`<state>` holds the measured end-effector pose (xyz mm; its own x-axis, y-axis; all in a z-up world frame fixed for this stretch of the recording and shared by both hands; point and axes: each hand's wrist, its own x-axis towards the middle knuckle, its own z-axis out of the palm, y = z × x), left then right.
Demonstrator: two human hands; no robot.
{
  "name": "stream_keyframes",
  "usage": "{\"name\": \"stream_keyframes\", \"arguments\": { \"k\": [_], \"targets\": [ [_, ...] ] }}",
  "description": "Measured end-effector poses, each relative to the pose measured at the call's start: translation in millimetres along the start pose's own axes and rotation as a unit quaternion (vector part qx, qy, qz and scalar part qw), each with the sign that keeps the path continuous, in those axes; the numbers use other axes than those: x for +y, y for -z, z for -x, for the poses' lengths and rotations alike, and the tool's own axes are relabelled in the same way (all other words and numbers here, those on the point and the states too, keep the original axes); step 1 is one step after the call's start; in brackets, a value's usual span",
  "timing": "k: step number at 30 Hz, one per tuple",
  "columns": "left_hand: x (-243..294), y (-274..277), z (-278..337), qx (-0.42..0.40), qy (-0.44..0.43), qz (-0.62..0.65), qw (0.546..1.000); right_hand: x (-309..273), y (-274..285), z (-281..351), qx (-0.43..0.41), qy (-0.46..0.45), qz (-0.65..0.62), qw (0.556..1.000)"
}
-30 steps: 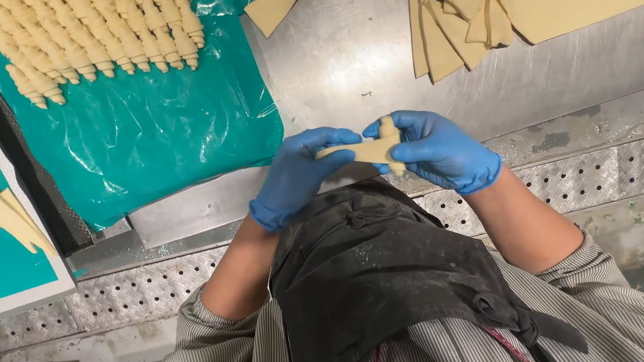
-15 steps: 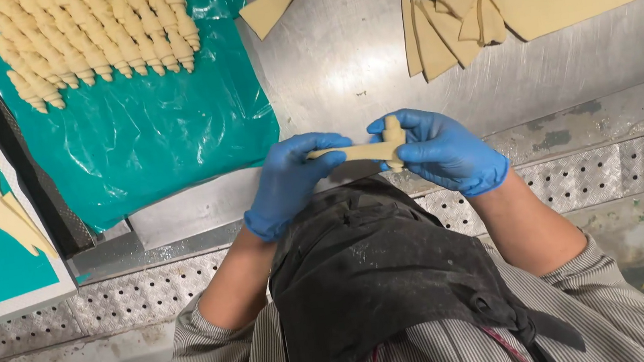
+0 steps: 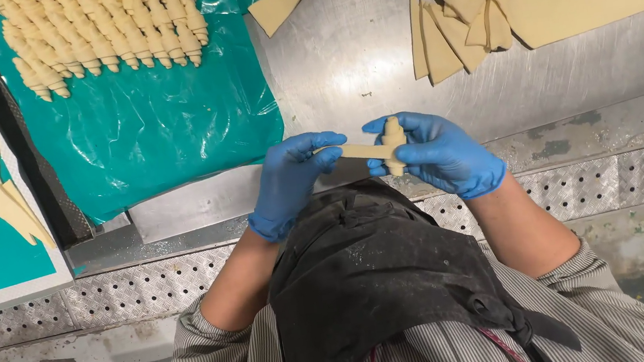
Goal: Rolling triangular pieces of dough into croissants and placing them onto a baking tray.
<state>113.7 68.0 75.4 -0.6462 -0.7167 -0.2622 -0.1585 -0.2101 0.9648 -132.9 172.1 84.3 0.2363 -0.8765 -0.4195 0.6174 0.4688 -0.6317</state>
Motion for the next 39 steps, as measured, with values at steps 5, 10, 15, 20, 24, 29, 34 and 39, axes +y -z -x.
{"name": "stream_keyframes", "arguments": {
  "k": [5,10,15,20,24,29,34,39],
  "targets": [
    [2,4,1,0.025,0.045,0.066,0.996,7,-19,-20,0.023,0.018,0.012,1.000],
    [0,31,3,0.051,0.037,0.021,0.998,13,-37,-41,0.030,0.011,0.008,0.999],
    [4,71,9,0.033,0.019,0.064,0.997,26,-63,-77,0.002,-0.003,-0.012,1.000],
    [-11,126,14,0.038,0.050,0.132,0.989,33,-103,-116,0.020,-0.015,-0.020,0.999],
    [-15,171,14,0.062,0.024,0.137,0.988,62,-118,-156,0.024,0.010,-0.072,0.997],
    [-36,234,3,0.018,0.059,0.219,0.974,89,-163,-217,0.014,0.005,-0.054,0.998],
    [-118,317,-24,0.107,0.048,0.136,0.984,100,-212,-295,0.077,-0.005,0.025,0.997],
    [-109,414,-50,0.353,-0.092,-0.379,0.851,123,-241,-397,0.120,0.017,0.115,0.986]
  ]
}}
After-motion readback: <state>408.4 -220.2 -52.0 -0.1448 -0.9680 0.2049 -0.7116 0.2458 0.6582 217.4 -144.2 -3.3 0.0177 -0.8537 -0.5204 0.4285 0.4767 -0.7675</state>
